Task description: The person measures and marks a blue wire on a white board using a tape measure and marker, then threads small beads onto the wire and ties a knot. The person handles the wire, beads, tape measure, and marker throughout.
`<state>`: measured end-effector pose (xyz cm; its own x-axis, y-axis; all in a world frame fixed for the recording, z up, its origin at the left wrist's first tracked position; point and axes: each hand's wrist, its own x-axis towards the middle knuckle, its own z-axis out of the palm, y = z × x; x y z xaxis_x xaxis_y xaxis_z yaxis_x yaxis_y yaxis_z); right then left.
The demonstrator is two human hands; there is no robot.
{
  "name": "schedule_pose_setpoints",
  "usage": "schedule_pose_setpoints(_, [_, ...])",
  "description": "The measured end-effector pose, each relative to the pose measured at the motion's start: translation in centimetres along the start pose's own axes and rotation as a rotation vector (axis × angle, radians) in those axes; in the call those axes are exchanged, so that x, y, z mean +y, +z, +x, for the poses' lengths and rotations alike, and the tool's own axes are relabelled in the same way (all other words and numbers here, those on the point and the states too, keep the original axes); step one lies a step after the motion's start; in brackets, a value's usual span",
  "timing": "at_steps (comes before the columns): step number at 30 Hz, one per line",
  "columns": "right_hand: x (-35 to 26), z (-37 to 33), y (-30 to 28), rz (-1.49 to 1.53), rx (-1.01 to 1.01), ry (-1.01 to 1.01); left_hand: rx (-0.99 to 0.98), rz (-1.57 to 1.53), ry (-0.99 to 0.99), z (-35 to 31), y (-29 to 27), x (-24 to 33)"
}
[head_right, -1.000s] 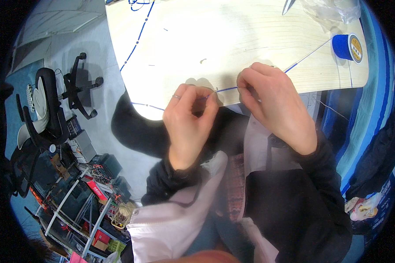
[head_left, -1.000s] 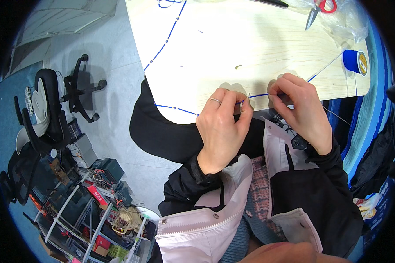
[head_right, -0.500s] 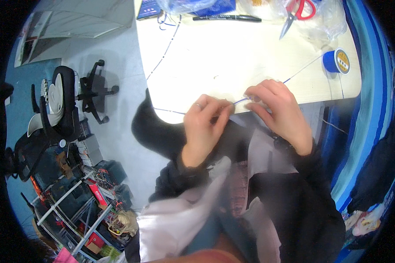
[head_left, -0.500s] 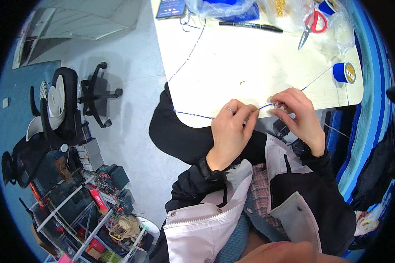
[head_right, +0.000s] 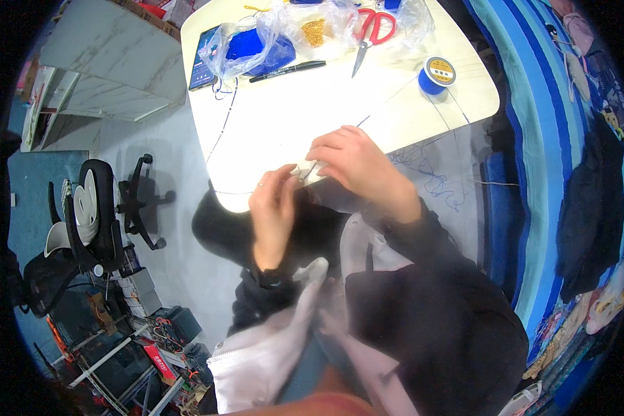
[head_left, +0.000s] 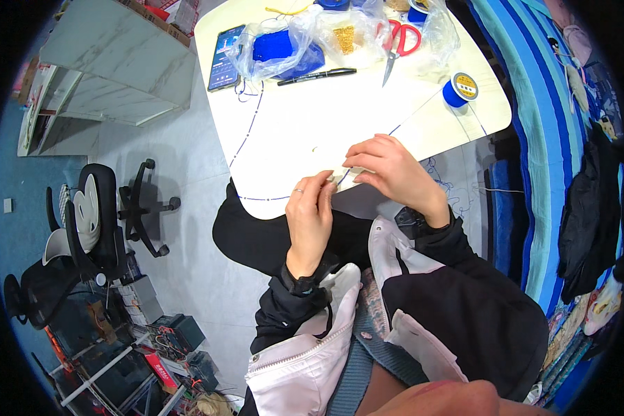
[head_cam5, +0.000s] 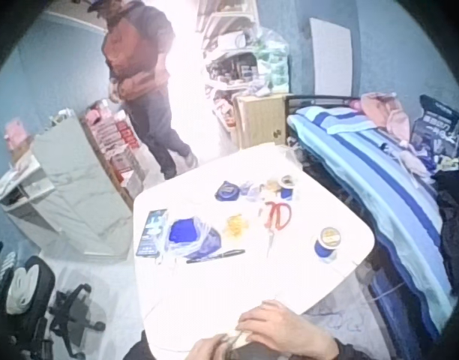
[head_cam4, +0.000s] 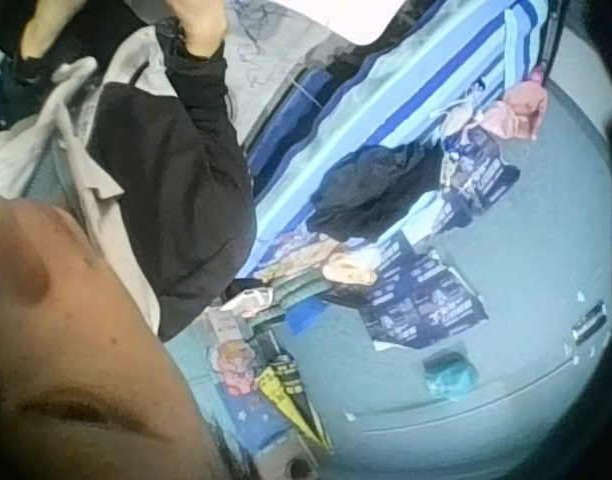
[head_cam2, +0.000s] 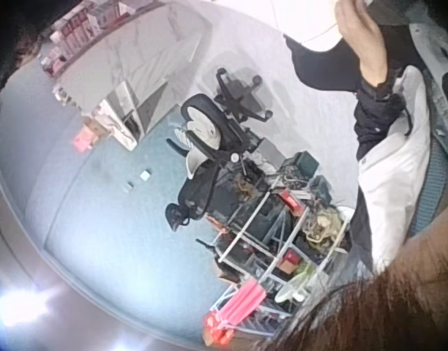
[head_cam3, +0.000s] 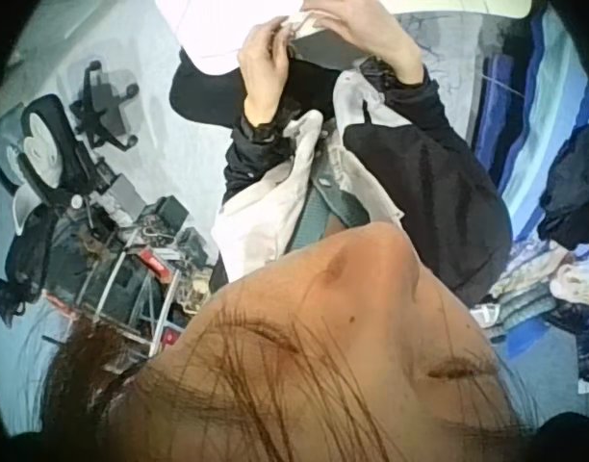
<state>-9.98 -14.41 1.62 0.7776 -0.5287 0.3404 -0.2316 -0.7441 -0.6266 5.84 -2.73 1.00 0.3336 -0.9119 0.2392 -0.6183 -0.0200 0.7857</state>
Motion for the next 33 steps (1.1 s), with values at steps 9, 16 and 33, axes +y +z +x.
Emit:
schedule_pose_setpoints(9, [3.9,-3.9,-5.3,-0.218,0.313,0.344,-0.003,-0.008,0.056,-1.0,0.2,-0.7])
schedule_pose_setpoints(16, [7.3,-2.0,-5.1,-0.382,0.172,0.19,0.023,0.079,0.083,-1.7,0.0,-1.0])
schedule_pose_setpoints(33, [9.8,2.5,-11.9,-0.136,0.245,0.117,0.015,0.142,0.197,0.9,0.5,3.0])
